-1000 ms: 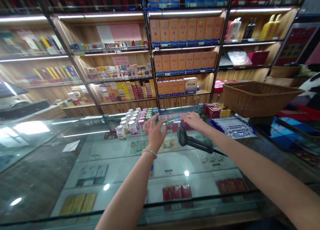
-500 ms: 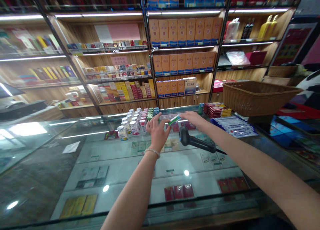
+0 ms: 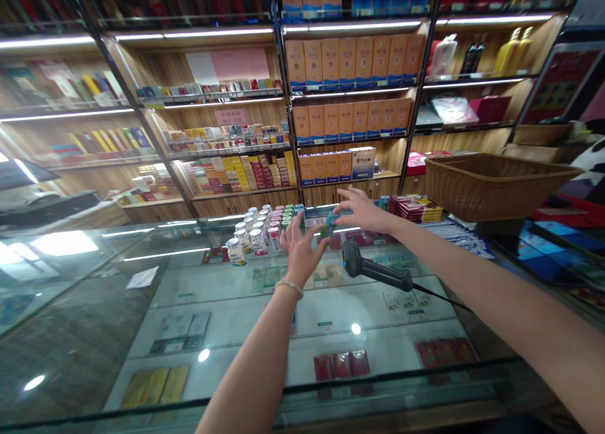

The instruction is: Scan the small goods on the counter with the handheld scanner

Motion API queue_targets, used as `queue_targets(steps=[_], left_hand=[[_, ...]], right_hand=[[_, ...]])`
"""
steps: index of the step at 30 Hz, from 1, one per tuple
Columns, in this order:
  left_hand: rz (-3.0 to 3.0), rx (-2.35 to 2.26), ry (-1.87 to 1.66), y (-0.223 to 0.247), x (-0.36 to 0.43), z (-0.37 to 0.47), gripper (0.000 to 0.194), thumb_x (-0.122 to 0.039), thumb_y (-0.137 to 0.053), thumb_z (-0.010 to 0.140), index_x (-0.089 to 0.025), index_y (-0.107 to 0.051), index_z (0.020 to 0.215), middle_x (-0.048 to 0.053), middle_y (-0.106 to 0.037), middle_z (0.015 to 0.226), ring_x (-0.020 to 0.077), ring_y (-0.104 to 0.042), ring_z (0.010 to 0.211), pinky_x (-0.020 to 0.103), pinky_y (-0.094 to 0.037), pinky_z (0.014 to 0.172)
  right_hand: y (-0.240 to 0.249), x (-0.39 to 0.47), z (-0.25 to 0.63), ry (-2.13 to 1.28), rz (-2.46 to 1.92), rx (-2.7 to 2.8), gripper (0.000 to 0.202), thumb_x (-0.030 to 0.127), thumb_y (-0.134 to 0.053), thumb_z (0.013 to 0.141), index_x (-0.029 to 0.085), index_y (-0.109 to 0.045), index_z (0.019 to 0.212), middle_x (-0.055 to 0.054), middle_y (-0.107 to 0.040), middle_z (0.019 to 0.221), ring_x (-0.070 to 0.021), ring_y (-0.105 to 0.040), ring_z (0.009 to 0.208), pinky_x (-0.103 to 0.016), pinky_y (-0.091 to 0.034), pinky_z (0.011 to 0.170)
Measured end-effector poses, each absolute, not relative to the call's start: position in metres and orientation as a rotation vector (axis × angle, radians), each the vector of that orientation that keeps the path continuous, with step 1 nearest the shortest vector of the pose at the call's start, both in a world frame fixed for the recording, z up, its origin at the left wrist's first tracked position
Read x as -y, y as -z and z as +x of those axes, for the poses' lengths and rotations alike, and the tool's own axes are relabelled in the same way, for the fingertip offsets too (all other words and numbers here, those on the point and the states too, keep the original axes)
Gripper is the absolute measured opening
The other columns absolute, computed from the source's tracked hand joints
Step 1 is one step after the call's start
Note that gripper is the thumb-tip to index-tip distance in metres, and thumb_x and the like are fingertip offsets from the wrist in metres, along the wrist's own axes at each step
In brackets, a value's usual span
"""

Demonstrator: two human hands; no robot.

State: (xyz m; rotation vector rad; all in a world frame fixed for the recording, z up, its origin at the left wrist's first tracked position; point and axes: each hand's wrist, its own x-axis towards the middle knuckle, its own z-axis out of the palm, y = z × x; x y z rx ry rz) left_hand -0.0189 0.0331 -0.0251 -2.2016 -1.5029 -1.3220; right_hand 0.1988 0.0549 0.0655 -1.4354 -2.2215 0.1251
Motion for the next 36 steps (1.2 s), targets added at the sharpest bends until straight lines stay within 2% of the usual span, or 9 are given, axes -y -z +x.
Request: queue_targets(steps=[5,10,15,20,27,31,36], left_hand=[[-2.228,1.479,1.306,0.025,-0.034,-0.019,0.013,-0.038,-0.074,0.09,-0.03,-0.08,0.097,0.009,-0.045,0.162,0.0354,-0.037,0.151,0.065,-0.026,0.123],[-2.219,1.463,1.32,0.026,-0.034,-0.018,0.011,-0.036,-0.073,0.09,-0.029,-0.08,0.096,0.009,-0.047,0.161,0.0347,-0.038,0.15,0.065,-0.027,0.123],[-2.213,1.458,1.315,0.028,-0.035,-0.019,0.013,-0.037,-0.071,0.091,-0.029,-0.08,0.096,0.009,-0.049,0.159,0.0349,-0.04,0.149,0.065,-0.028,0.122],[-2.214,1.456,1.251,0.029,-0.036,-0.026,0.015,-0.036,-0.068,0.093,-0.029,-0.08,0.097,0.008,-0.049,0.16,0.0348,-0.037,0.15,0.066,-0.021,0.124],[-2.186,1.531,1.138,0.031,-0.034,-0.031,0.014,-0.04,-0.071,0.091,-0.03,-0.079,0.096,0.008,-0.05,0.161,0.0369,-0.036,0.151,0.07,-0.014,0.123],[-2.063,1.673,1.171,0.034,-0.036,-0.032,0.034,-0.045,-0.079,0.083,-0.028,-0.076,0.113,0.016,-0.047,0.161,0.0411,-0.036,0.151,0.071,-0.017,0.123],[-1.929,1.713,1.183,0.042,-0.04,-0.035,0.067,-0.041,-0.081,0.08,-0.026,-0.06,0.142,0.02,-0.039,0.165,0.0446,-0.034,0.152,0.075,-0.018,0.121]], right_hand=[[-0.067,-0.048,0.196,-0.004,-1.387,2.31,0.032,0.049,-0.074,0.088,0.034,-0.08,0.115,-0.005,-0.036,0.17,-0.0392,-0.022,0.157,-0.067,-0.025,0.12],[-0.066,-0.043,0.189,0.116,-1.359,2.286,0.028,0.046,-0.073,0.089,0.033,-0.081,0.113,-0.006,-0.041,0.167,-0.0378,-0.026,0.155,-0.063,-0.024,0.12],[-0.067,-0.039,0.182,0.263,-1.294,2.298,0.025,0.043,-0.071,0.09,0.03,-0.081,0.109,-0.006,-0.04,0.167,-0.0382,-0.023,0.156,-0.062,-0.02,0.119],[-0.067,-0.041,0.175,0.394,-1.231,2.379,0.025,0.041,-0.069,0.091,0.026,-0.081,0.107,-0.008,-0.039,0.168,-0.0371,-0.02,0.157,-0.06,-0.017,0.12],[-0.057,-0.051,0.164,0.377,-1.238,2.409,0.027,0.04,-0.065,0.092,0.025,-0.081,0.108,-0.009,-0.04,0.167,-0.0374,-0.021,0.157,-0.061,-0.017,0.121],[-0.053,-0.059,0.156,0.333,-1.294,2.372,0.028,0.04,-0.063,0.093,0.026,-0.081,0.109,-0.008,-0.04,0.168,-0.0379,-0.021,0.157,-0.062,-0.016,0.121],[-0.043,-0.07,0.144,0.322,-1.364,2.357,0.03,0.041,-0.061,0.095,0.025,-0.081,0.111,-0.009,-0.041,0.167,-0.0356,-0.022,0.156,-0.063,-0.016,0.121]])
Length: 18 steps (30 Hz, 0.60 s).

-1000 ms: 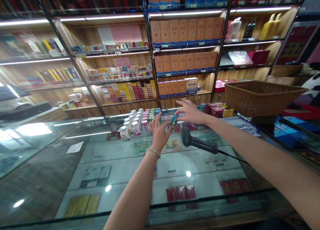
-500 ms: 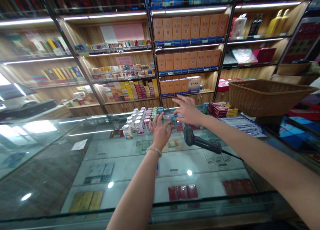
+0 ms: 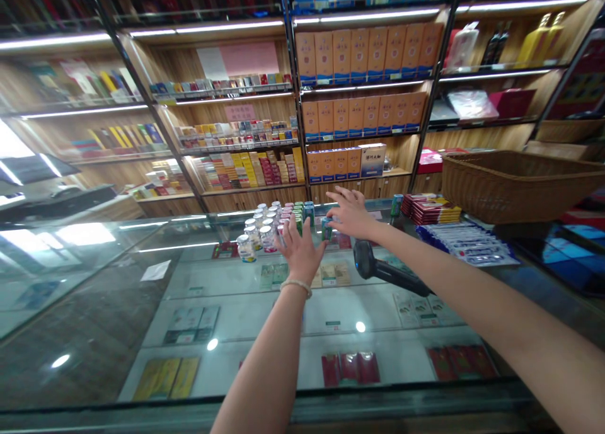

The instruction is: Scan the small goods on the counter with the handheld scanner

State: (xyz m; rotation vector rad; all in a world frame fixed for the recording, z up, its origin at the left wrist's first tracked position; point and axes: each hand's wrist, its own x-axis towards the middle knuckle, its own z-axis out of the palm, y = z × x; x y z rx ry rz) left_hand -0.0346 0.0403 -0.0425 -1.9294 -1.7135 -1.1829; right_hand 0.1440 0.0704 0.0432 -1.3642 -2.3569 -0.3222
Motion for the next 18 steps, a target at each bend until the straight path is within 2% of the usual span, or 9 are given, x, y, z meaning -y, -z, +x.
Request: queue_targets(steps=[3,10,18], left_hand=[[-1.912,1.719,1.136,0.046,-0.042,-0.035,0.079,-0.037,-0.081,0.079,-0.026,-0.051,0.152,0.021,-0.035,0.167,0.0449,-0.028,0.155,0.076,-0.013,0.122],[-1.903,1.909,0.854,0.047,-0.04,-0.031,0.087,-0.041,-0.077,0.082,-0.015,-0.043,0.158,0.022,-0.03,0.17,0.0441,-0.024,0.157,0.076,-0.01,0.124],[-1.877,1.926,0.805,0.045,-0.037,-0.028,0.087,-0.041,-0.074,0.084,-0.014,-0.04,0.159,0.022,-0.033,0.168,0.0427,-0.026,0.157,0.073,-0.017,0.125]], right_hand=[[-0.036,-0.079,0.136,0.32,-1.38,2.37,0.029,0.042,-0.062,0.096,0.026,-0.08,0.111,-0.009,-0.041,0.166,-0.0348,-0.023,0.156,-0.062,-0.017,0.122],[-0.025,-0.1,0.12,0.303,-1.439,2.386,0.028,0.041,-0.062,0.096,0.027,-0.08,0.113,-0.008,-0.039,0.168,-0.035,-0.021,0.157,-0.064,-0.017,0.122],[-0.017,-0.124,0.105,0.291,-1.459,2.361,0.027,0.038,-0.062,0.097,0.027,-0.08,0.114,-0.008,-0.041,0.167,-0.0349,-0.022,0.157,-0.065,-0.019,0.122]])
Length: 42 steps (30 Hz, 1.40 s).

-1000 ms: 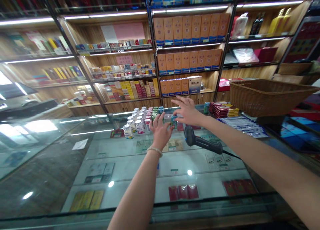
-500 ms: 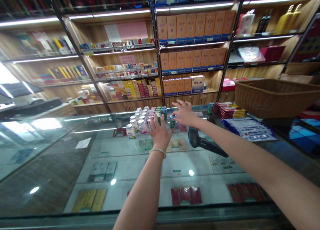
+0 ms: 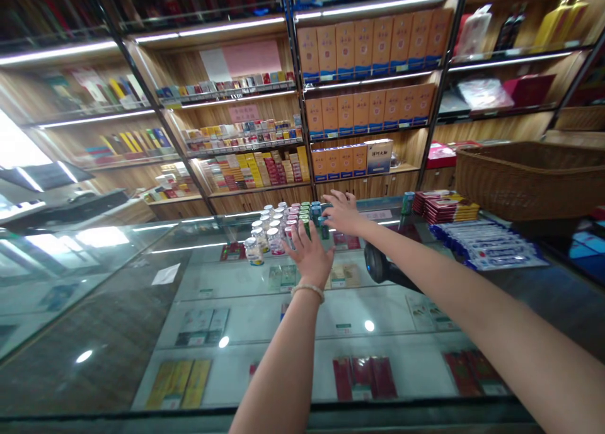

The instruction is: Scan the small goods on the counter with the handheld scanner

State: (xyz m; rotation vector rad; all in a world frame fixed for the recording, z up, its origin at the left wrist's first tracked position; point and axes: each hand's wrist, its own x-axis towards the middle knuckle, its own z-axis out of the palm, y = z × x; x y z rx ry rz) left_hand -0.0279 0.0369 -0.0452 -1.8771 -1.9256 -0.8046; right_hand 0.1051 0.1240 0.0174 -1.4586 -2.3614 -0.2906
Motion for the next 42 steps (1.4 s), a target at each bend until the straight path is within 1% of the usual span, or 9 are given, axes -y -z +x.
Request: queue_targets(steps=[5,9,12,16,22,26,33,38,42], left_hand=[[-1.857,1.95,0.835,0.045,-0.038,-0.027,0.087,-0.041,-0.076,0.082,-0.015,-0.043,0.158,0.021,-0.035,0.167,0.0422,-0.028,0.156,0.072,-0.019,0.125],[-1.853,1.946,0.849,0.047,-0.04,-0.028,0.086,-0.04,-0.075,0.083,-0.016,-0.042,0.159,0.02,-0.032,0.169,0.0417,-0.025,0.157,0.071,-0.018,0.126],[-1.862,1.944,0.846,0.048,-0.04,-0.028,0.085,-0.04,-0.075,0.084,-0.016,-0.042,0.159,0.02,-0.031,0.169,0.0415,-0.024,0.158,0.072,-0.016,0.126],[-1.873,1.943,0.841,0.047,-0.038,-0.027,0.083,-0.04,-0.074,0.084,-0.016,-0.044,0.158,0.021,-0.032,0.169,0.0416,-0.025,0.158,0.072,-0.013,0.126],[-1.891,1.95,0.831,0.045,-0.036,-0.028,0.08,-0.039,-0.074,0.084,-0.017,-0.047,0.156,0.021,-0.031,0.169,0.0413,-0.023,0.158,0.073,-0.014,0.125],[-1.887,1.966,0.83,0.046,-0.037,-0.029,0.081,-0.039,-0.075,0.084,-0.018,-0.046,0.156,0.02,-0.031,0.169,0.0419,-0.024,0.158,0.073,-0.014,0.125],[-1.916,1.982,0.797,0.041,-0.035,-0.029,0.082,-0.041,-0.076,0.084,-0.018,-0.046,0.157,0.021,-0.03,0.17,0.0417,-0.023,0.158,0.073,-0.016,0.125],[-1.908,2.009,0.795,0.04,-0.035,-0.028,0.083,-0.041,-0.077,0.083,-0.018,-0.046,0.157,0.02,-0.03,0.17,0.0421,-0.024,0.158,0.073,-0.015,0.125],[-1.891,1.987,0.801,0.045,-0.037,-0.029,0.082,-0.042,-0.076,0.083,-0.018,-0.046,0.156,0.019,-0.03,0.17,0.0423,-0.024,0.158,0.074,-0.014,0.125]], right_hand=[[-0.011,-0.135,0.097,0.317,-1.457,2.343,0.028,0.037,-0.059,0.099,0.026,-0.078,0.117,-0.009,-0.043,0.165,-0.033,-0.024,0.156,-0.064,-0.019,0.121],[-0.009,-0.138,0.097,0.348,-1.43,2.338,0.03,0.037,-0.059,0.098,0.026,-0.076,0.119,-0.011,-0.045,0.163,-0.0336,-0.026,0.155,-0.064,-0.02,0.12],[-0.012,-0.139,0.101,0.359,-1.38,2.338,0.035,0.039,-0.063,0.094,0.024,-0.072,0.125,-0.013,-0.045,0.163,-0.0355,-0.026,0.154,-0.064,-0.02,0.119],[-0.014,-0.143,0.105,0.39,-1.324,2.365,0.036,0.039,-0.067,0.089,0.024,-0.071,0.122,-0.014,-0.042,0.165,-0.0372,-0.025,0.155,-0.064,-0.019,0.118],[-0.002,-0.151,0.106,0.567,-1.134,2.407,0.052,0.034,-0.072,0.079,0.02,-0.063,0.129,-0.017,-0.039,0.167,-0.0361,-0.023,0.156,-0.058,-0.014,0.12],[0.008,-0.16,0.111,0.678,-0.983,2.434,0.055,0.034,-0.073,0.076,0.019,-0.061,0.128,-0.017,-0.038,0.167,-0.0349,-0.024,0.156,-0.054,-0.011,0.12],[0.018,-0.174,0.124,0.723,-0.882,2.446,0.054,0.037,-0.074,0.077,0.023,-0.06,0.127,-0.016,-0.041,0.165,-0.0335,-0.027,0.154,-0.05,-0.009,0.119],[0.02,-0.172,0.124,0.629,-0.957,2.443,0.05,0.038,-0.074,0.079,0.026,-0.062,0.126,-0.013,-0.042,0.164,-0.0339,-0.027,0.154,-0.049,-0.012,0.119],[0.019,-0.169,0.119,0.517,-1.015,2.436,0.046,0.039,-0.07,0.083,0.026,-0.063,0.126,-0.012,-0.042,0.164,-0.0317,-0.026,0.155,-0.049,-0.014,0.119]])
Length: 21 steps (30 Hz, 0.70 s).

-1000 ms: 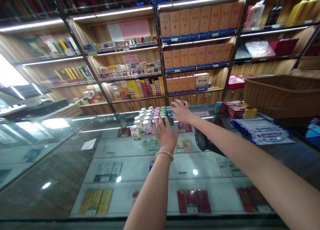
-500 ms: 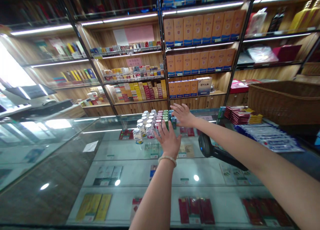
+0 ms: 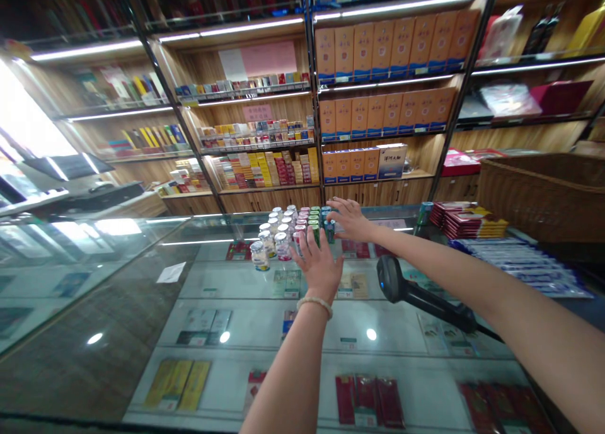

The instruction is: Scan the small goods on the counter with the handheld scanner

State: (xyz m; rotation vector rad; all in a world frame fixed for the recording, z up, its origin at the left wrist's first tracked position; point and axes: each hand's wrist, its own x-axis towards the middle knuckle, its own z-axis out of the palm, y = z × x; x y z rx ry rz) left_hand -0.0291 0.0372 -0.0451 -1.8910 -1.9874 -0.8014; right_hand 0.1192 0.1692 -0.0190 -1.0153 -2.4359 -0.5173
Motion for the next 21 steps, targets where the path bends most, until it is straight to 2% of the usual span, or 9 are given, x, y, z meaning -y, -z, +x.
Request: queue_targets(steps=[21], left_hand=[[-1.895,1.956,0.788,0.045,-0.035,-0.027,0.078,-0.041,-0.076,0.085,-0.02,-0.049,0.154,0.019,-0.033,0.169,0.0408,-0.023,0.158,0.072,-0.015,0.126]], right_hand=[[0.026,-0.186,0.106,0.411,-1.086,2.363,0.048,0.035,-0.069,0.084,0.024,-0.062,0.131,-0.015,-0.042,0.163,-0.0305,-0.028,0.155,-0.049,-0.017,0.119]])
